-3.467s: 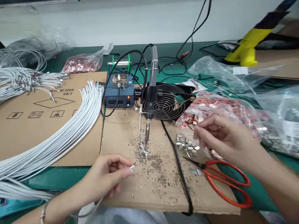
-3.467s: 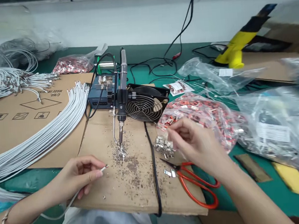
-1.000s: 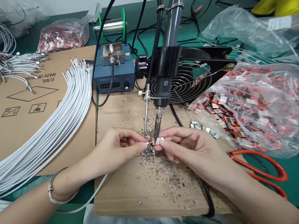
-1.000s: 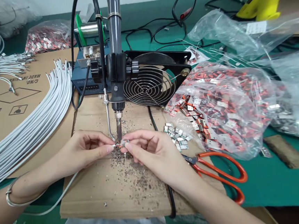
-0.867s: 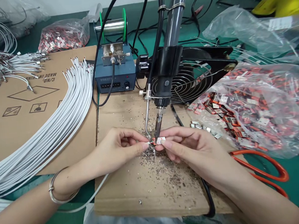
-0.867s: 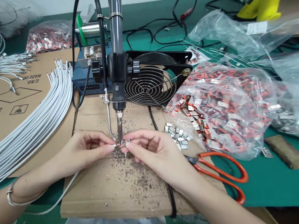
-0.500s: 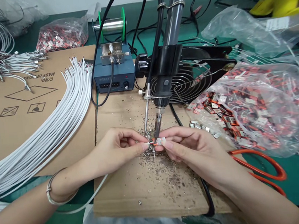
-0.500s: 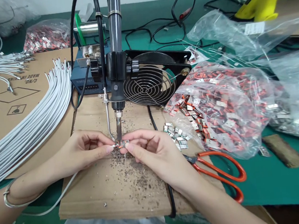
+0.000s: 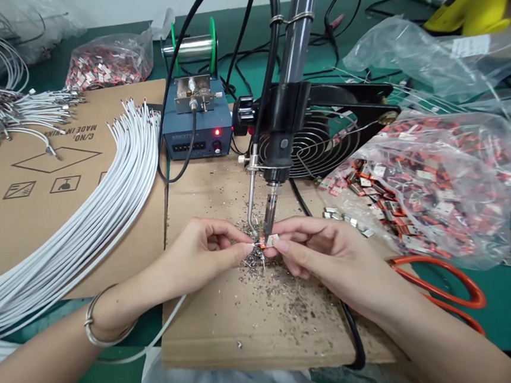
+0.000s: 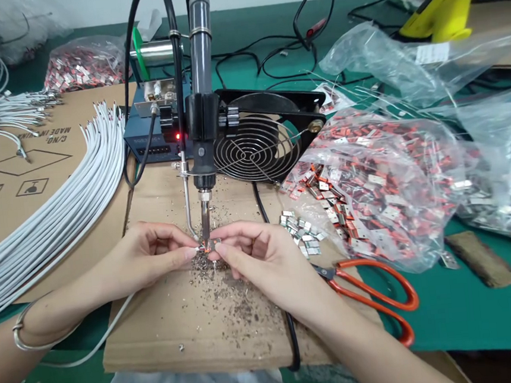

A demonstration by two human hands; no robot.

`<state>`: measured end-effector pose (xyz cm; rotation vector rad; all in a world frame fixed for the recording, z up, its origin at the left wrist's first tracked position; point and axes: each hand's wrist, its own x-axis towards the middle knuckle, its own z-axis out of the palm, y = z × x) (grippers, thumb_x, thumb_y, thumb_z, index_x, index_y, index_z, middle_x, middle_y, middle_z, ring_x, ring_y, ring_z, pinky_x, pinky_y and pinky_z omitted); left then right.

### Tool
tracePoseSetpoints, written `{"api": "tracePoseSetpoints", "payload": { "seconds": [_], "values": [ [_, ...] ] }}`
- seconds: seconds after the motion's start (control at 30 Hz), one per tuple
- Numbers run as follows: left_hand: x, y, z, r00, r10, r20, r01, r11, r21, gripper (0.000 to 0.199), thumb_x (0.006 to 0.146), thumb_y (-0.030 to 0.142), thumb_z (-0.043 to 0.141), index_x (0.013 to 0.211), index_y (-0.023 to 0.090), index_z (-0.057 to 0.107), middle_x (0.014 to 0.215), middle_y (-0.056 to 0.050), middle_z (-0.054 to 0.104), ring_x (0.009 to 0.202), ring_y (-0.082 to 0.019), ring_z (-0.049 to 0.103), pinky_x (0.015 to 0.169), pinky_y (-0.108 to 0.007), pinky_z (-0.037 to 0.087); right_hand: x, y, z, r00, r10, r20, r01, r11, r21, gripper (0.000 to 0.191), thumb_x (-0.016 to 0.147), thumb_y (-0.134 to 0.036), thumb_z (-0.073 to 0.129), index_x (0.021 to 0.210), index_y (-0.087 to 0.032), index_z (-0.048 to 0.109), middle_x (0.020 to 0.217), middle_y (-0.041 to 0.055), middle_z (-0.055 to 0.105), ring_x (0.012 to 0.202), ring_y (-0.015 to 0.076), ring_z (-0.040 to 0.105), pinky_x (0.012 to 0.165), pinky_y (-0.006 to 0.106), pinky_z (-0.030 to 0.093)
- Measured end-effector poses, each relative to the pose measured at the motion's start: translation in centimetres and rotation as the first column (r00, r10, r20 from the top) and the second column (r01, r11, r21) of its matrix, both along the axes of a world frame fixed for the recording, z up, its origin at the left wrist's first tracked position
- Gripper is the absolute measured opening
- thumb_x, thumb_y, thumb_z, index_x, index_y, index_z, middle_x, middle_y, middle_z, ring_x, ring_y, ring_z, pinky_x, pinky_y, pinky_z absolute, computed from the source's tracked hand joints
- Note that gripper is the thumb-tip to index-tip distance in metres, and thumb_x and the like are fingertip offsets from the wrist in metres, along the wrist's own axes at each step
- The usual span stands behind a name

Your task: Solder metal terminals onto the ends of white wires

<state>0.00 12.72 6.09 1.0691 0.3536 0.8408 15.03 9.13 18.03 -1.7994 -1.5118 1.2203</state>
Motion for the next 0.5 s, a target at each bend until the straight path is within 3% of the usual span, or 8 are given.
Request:
{"api": "tracePoseSetpoints", "payload": {
  "seconds": [0.23, 0.5],
  "values": [
    [-0.33, -0.04, 0.6, 0.999, -0.017, 0.032, 0.019, 0.998, -0.062, 0.023, 0.078, 0.026, 0.063, 0.086, 0.005, 0.065, 0.059, 0.002, 0.048, 0.051, -0.003, 0.036, 0.045, -0.016, 0.026, 0.28, -0.18, 0.08, 0.998, 0.054, -0.021, -0.054, 0.999, -0.007, 0.01, 0.08, -0.027, 0.069, 0.089, -0.026, 0.072, 0.073, 0.0015, 0.068, 0.053, 0.003, 0.05, 0.049, 0.007, 0.04],
    [-0.44, 0.16, 0.93, 0.999, -0.046, 0.018, 0.048, 0.993, -0.105, 0.017, 0.078, 0.022, 0.063, 0.083, 0.006, 0.063, 0.053, 0.006, 0.045, 0.042, -0.001, 0.032, 0.037, -0.014, 0.022, 0.05, -0.19, 0.11, 0.998, 0.056, -0.033, -0.056, 0.998, 0.011, 0.009, 0.08, -0.025, 0.069, 0.088, -0.022, 0.071, 0.071, 0.0034, 0.068, 0.053, 0.0034, 0.052, 0.049, 0.008, 0.04]
  ]
}}
